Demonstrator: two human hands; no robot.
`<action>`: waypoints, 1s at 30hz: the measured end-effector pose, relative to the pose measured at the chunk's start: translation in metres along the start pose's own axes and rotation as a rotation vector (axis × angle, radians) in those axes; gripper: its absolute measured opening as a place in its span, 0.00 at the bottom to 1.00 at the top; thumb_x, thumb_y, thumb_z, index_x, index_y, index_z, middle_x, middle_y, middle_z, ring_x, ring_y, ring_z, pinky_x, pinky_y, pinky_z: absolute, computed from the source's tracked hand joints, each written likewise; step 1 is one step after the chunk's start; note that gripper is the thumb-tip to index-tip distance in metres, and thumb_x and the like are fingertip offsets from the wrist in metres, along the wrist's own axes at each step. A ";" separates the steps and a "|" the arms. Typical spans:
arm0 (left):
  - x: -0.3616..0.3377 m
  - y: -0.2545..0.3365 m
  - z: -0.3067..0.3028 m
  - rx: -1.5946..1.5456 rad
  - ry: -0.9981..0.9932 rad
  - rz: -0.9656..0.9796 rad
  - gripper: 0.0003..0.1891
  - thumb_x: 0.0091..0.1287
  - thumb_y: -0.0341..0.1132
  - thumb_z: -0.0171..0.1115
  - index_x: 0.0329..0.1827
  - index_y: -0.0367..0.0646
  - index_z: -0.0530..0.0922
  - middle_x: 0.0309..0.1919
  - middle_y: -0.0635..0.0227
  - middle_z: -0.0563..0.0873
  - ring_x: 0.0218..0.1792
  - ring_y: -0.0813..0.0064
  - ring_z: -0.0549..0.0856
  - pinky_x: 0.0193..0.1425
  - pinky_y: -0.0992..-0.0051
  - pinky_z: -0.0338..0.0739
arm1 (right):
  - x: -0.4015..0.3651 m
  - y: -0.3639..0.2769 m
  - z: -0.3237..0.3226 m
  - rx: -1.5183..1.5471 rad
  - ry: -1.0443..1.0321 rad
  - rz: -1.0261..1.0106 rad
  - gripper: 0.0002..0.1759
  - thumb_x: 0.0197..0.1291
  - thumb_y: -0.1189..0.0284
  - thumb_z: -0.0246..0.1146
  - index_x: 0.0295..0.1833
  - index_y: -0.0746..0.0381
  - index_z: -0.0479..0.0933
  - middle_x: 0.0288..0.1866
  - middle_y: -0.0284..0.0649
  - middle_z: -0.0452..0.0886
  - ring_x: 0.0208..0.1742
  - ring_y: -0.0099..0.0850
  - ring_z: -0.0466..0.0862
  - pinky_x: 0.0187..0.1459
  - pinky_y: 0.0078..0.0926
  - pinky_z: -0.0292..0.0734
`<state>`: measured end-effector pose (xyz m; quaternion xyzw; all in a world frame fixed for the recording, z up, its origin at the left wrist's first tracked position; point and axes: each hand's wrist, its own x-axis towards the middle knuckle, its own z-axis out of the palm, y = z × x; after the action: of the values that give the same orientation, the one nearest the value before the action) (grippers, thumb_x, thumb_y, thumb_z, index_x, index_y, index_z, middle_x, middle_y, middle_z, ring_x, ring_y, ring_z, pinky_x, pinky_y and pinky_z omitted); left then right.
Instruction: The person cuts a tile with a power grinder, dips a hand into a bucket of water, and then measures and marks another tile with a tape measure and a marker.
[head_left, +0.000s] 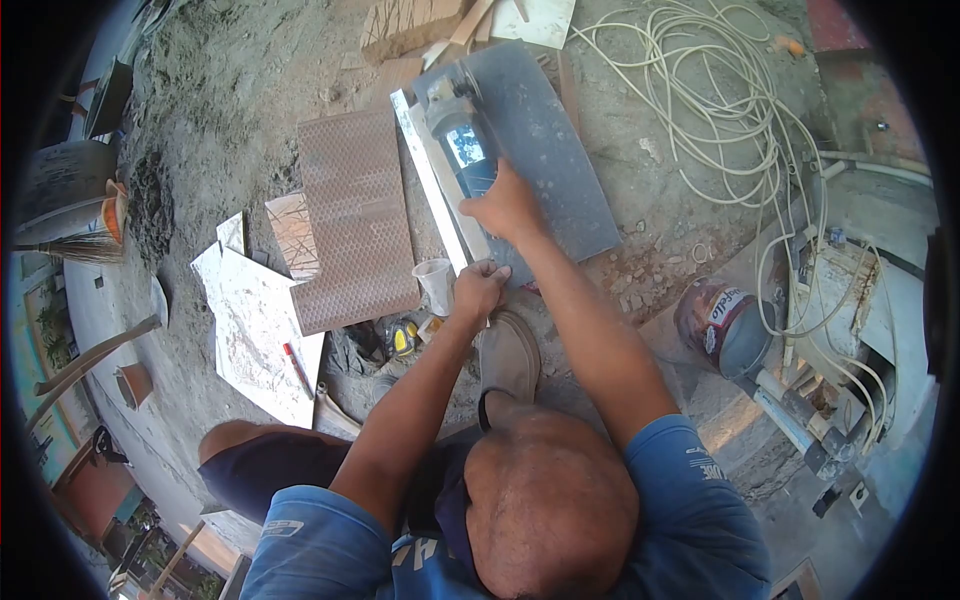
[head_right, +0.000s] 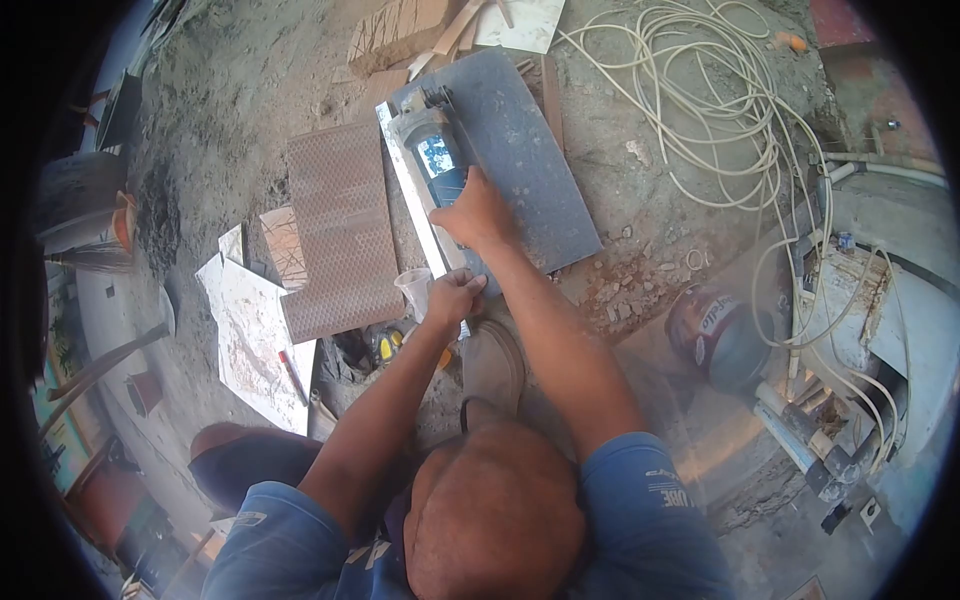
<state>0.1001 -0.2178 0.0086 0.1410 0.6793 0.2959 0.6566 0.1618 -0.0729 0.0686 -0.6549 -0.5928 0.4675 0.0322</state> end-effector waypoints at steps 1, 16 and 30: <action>0.000 0.000 0.000 -0.003 -0.001 0.000 0.12 0.69 0.31 0.64 0.26 0.42 0.76 0.18 0.70 0.78 0.18 0.79 0.73 0.24 0.76 0.67 | -0.002 0.001 0.000 -0.009 0.006 -0.001 0.52 0.43 0.60 0.73 0.72 0.71 0.61 0.66 0.57 0.75 0.66 0.51 0.77 0.66 0.42 0.74; 0.002 -0.004 -0.001 -0.002 -0.011 0.015 0.11 0.70 0.32 0.64 0.27 0.41 0.77 0.19 0.71 0.78 0.18 0.80 0.74 0.24 0.77 0.67 | -0.019 0.017 0.003 -0.025 0.053 -0.026 0.53 0.41 0.60 0.73 0.72 0.72 0.62 0.63 0.61 0.77 0.63 0.52 0.79 0.63 0.40 0.75; 0.008 -0.010 -0.004 0.000 -0.020 0.008 0.09 0.70 0.32 0.64 0.31 0.40 0.79 0.20 0.72 0.78 0.19 0.80 0.74 0.24 0.78 0.67 | -0.033 0.025 0.002 -0.018 0.044 0.015 0.50 0.39 0.61 0.73 0.70 0.71 0.65 0.60 0.59 0.78 0.61 0.53 0.80 0.61 0.42 0.76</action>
<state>0.0976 -0.2222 -0.0038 0.1465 0.6720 0.2970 0.6624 0.1838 -0.1085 0.0715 -0.6696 -0.5912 0.4481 0.0358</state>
